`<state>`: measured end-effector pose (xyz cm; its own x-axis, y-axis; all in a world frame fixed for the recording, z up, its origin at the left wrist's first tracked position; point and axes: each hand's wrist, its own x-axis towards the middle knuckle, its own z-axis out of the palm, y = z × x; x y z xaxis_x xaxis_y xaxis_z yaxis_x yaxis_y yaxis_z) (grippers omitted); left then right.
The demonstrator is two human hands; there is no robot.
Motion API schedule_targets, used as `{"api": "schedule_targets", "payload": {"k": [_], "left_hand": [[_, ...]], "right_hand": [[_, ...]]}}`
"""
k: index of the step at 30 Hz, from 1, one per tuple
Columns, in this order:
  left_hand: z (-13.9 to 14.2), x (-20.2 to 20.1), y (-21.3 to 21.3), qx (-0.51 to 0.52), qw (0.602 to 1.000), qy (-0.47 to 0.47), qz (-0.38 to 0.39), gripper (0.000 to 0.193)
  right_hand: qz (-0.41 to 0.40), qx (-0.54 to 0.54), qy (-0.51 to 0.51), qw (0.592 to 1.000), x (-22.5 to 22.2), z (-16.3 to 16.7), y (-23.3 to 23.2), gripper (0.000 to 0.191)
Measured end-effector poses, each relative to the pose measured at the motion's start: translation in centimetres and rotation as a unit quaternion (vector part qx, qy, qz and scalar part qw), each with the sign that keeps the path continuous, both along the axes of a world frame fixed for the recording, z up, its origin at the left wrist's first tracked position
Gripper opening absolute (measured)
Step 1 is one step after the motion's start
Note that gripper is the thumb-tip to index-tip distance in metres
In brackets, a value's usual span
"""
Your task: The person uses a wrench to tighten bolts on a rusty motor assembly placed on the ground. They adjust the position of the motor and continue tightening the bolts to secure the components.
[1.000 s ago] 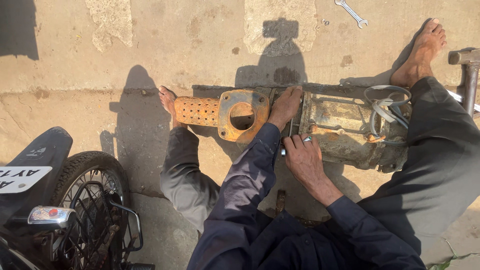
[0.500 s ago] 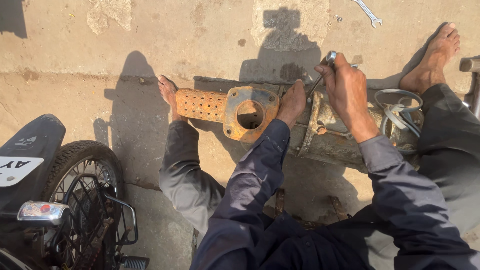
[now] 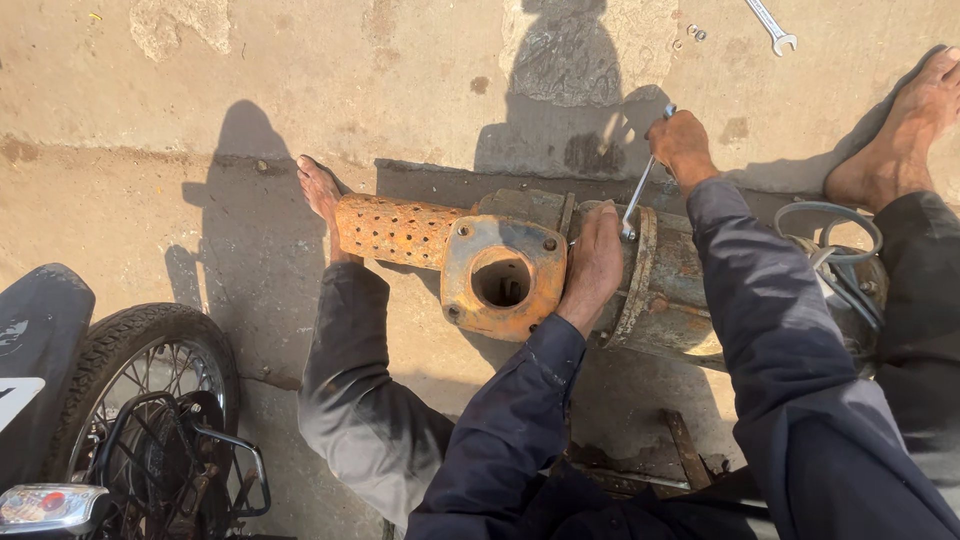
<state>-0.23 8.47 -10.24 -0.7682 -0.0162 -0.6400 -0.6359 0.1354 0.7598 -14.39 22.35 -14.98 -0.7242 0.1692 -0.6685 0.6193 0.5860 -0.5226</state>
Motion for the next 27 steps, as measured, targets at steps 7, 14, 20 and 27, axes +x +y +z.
{"api": "schedule_targets", "payload": {"k": [7,14,20,27], "left_hand": [[2.9,0.6,-0.4,0.05,0.997,0.036,0.046,0.067],[4.4,1.6,-0.1,0.176,0.974,0.034,0.135,0.07],[0.5,1.6,-0.8,0.117,0.993,0.025,0.009,0.071],[0.1,1.3,-0.7,-0.037,0.995,0.052,-0.073,0.07]], "right_hand": [[-0.114,-0.18,0.2,0.956,-3.1,4.5,-3.5,0.04],[0.207,-0.023,0.325,0.923,11.5,18.0,-2.5,0.025],[0.186,-0.061,0.419,0.887,26.4,18.1,-4.0,0.043],[0.056,-0.05,0.369,0.926,30.8,11.1,-7.3,0.034]]}}
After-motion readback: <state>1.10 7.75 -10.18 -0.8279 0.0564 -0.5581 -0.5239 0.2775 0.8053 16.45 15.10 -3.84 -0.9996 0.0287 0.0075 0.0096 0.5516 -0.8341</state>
